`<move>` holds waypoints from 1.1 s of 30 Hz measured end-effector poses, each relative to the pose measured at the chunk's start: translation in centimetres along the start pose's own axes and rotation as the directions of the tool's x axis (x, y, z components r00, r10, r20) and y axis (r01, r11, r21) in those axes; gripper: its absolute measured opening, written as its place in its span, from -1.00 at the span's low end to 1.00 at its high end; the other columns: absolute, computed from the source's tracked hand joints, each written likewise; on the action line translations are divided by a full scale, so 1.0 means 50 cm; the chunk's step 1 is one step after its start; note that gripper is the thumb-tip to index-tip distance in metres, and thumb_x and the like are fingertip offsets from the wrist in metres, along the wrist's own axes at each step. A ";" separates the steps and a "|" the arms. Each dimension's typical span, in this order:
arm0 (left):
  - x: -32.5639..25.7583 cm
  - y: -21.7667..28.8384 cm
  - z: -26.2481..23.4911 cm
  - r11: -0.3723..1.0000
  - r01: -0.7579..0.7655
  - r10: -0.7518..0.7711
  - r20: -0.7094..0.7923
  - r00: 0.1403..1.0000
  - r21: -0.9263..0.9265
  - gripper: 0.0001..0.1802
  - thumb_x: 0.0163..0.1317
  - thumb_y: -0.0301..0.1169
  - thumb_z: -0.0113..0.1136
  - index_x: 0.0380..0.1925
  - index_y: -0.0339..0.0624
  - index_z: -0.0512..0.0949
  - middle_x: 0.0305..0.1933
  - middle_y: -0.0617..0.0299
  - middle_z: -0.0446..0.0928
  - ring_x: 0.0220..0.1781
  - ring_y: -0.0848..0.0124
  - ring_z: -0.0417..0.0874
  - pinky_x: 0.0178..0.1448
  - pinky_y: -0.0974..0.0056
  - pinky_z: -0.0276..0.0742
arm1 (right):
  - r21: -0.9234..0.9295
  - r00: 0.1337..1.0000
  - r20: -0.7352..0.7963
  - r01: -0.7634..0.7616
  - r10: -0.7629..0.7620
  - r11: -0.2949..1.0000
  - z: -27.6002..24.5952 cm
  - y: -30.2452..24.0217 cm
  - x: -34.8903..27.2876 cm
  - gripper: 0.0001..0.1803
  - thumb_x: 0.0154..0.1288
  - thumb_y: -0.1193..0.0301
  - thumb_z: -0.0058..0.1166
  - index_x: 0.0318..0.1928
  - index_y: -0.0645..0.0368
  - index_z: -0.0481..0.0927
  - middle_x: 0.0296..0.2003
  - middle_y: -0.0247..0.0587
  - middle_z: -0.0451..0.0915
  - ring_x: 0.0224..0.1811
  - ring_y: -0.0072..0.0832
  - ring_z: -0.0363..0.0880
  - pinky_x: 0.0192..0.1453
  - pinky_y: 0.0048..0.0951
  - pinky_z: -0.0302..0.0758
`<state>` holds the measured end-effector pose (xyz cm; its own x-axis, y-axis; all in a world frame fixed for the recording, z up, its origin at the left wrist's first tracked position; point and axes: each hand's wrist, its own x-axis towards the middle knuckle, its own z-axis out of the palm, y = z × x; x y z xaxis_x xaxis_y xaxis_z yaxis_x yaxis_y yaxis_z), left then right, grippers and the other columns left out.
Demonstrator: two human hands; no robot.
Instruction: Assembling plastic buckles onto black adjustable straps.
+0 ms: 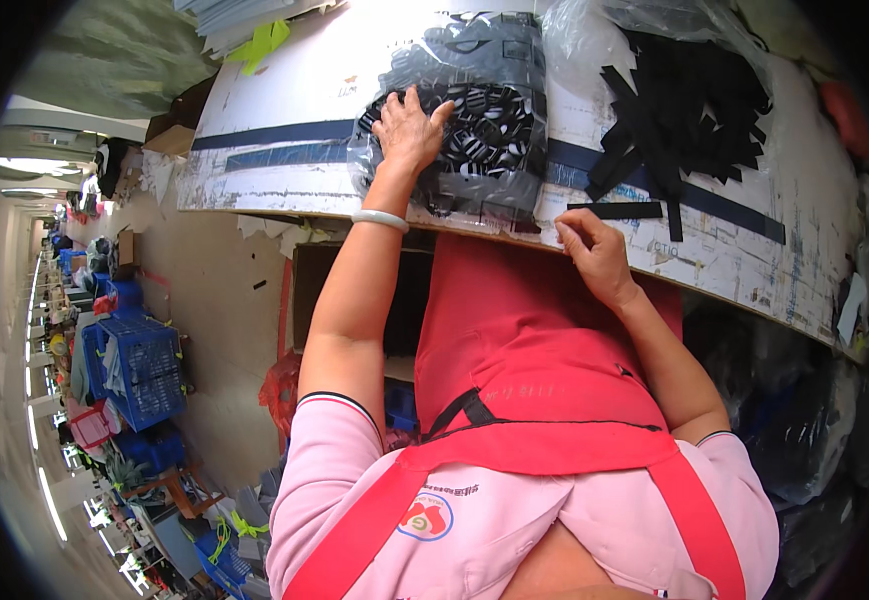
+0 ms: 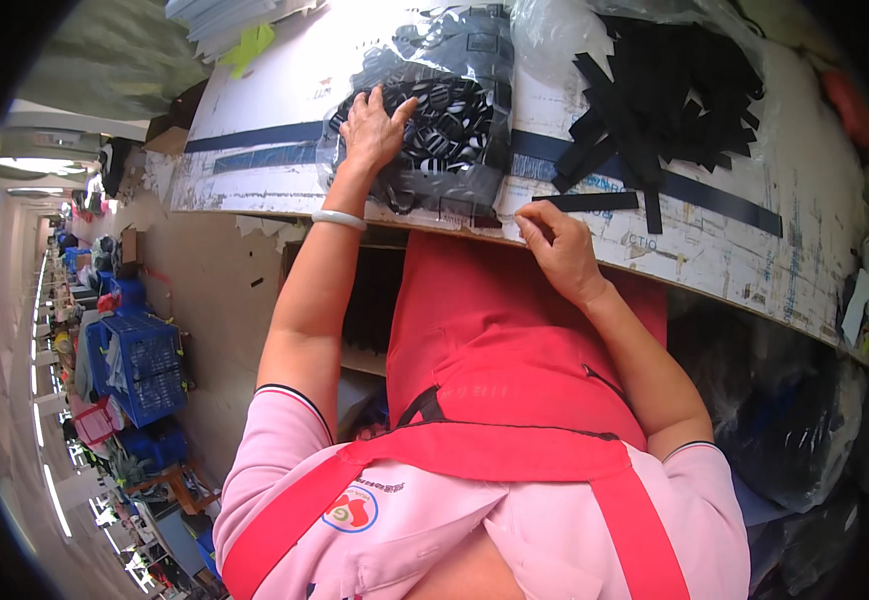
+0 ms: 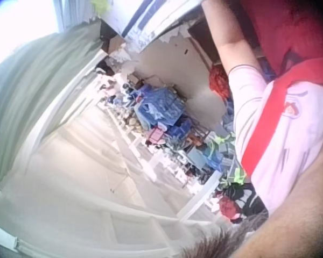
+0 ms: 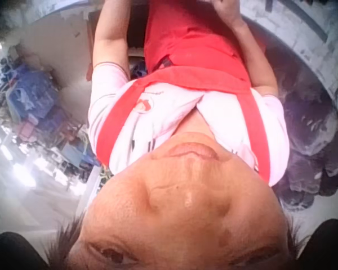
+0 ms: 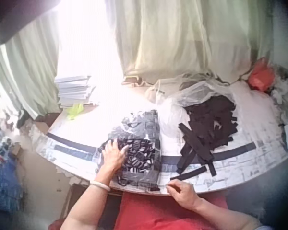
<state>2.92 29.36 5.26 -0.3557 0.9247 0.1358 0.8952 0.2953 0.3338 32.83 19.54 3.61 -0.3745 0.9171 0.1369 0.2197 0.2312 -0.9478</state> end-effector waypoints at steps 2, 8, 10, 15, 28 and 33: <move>0.008 0.020 0.013 0.999 -0.020 0.020 0.000 1.000 0.046 -0.18 0.21 0.24 0.04 0.31 -0.10 0.31 0.38 -0.16 0.20 0.43 0.00 0.18 0.40 -0.13 0.05 | -0.019 1.000 -0.004 0.023 -0.023 1.000 0.002 0.007 -0.001 -0.91 0.34 0.46 0.10 -0.21 0.21 0.57 -0.54 -0.25 0.56 -0.50 -0.61 0.54 -0.40 -0.54 0.43; -0.006 0.065 0.046 0.941 -0.271 0.235 -0.188 0.954 -0.202 -0.57 0.14 -0.17 0.30 -0.06 -0.17 0.59 -0.11 -0.05 0.50 -0.09 -0.01 0.59 0.01 0.06 0.51 | -0.201 0.990 -0.046 0.124 -0.136 0.972 0.010 -0.002 -0.005 -0.93 0.29 0.48 0.11 -0.23 0.18 0.57 -0.40 -0.13 0.61 -0.46 -0.26 0.61 -0.38 -0.39 0.51; 0.003 0.046 0.042 0.934 -0.263 0.246 -0.097 0.964 -0.241 -0.67 0.14 -0.21 0.29 -0.20 -0.22 0.65 -0.17 -0.05 0.53 -0.14 0.01 0.62 -0.02 0.06 0.53 | -0.202 0.985 -0.029 0.158 -0.168 0.966 0.010 -0.006 -0.004 -0.92 0.28 0.48 0.12 -0.23 0.19 0.56 -0.38 -0.12 0.62 -0.43 -0.24 0.62 -0.36 -0.38 0.52; 0.041 -0.005 -0.008 0.584 0.216 -0.080 0.210 0.975 -0.783 -0.76 0.15 -0.31 0.35 -0.33 -0.28 0.65 -0.50 0.22 0.53 -0.63 0.43 0.47 -0.53 0.31 0.40 | -0.192 0.977 -0.050 0.192 -0.205 0.962 0.012 0.001 -0.002 -0.90 0.27 0.49 0.14 -0.23 0.22 0.56 -0.37 -0.11 0.62 -0.42 -0.23 0.63 -0.36 -0.38 0.53; -0.161 0.068 -0.061 -0.379 0.589 0.271 0.523 0.808 -0.714 -0.58 0.39 -0.05 0.04 -0.05 -0.18 0.48 -0.29 0.20 0.49 -0.60 0.55 0.37 -0.70 0.56 0.15 | 0.263 0.960 0.102 -0.279 0.261 0.924 -0.003 -0.037 -0.003 -0.85 0.39 0.41 0.05 -0.13 0.22 0.57 -0.49 -0.42 0.55 -0.48 -0.72 0.45 -0.39 -0.64 0.43; -0.326 0.150 -0.048 -0.167 0.559 0.149 0.540 0.828 -0.812 -0.50 0.42 -0.03 -0.01 -0.05 -0.32 0.53 -0.44 0.24 0.51 -0.66 0.58 0.41 -0.71 0.51 0.17 | 0.271 0.950 0.258 -0.247 0.177 0.931 0.007 -0.102 0.011 -0.79 0.36 0.40 0.09 -0.11 0.28 0.57 -0.50 -0.38 0.57 -0.49 -0.72 0.47 -0.40 -0.67 0.43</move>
<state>14.81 15.95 7.79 -0.0159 0.9397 -0.3415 -0.5665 0.2729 0.7775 31.17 18.74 8.42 -0.5497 0.8278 -0.1117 0.0528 -0.0990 -0.9937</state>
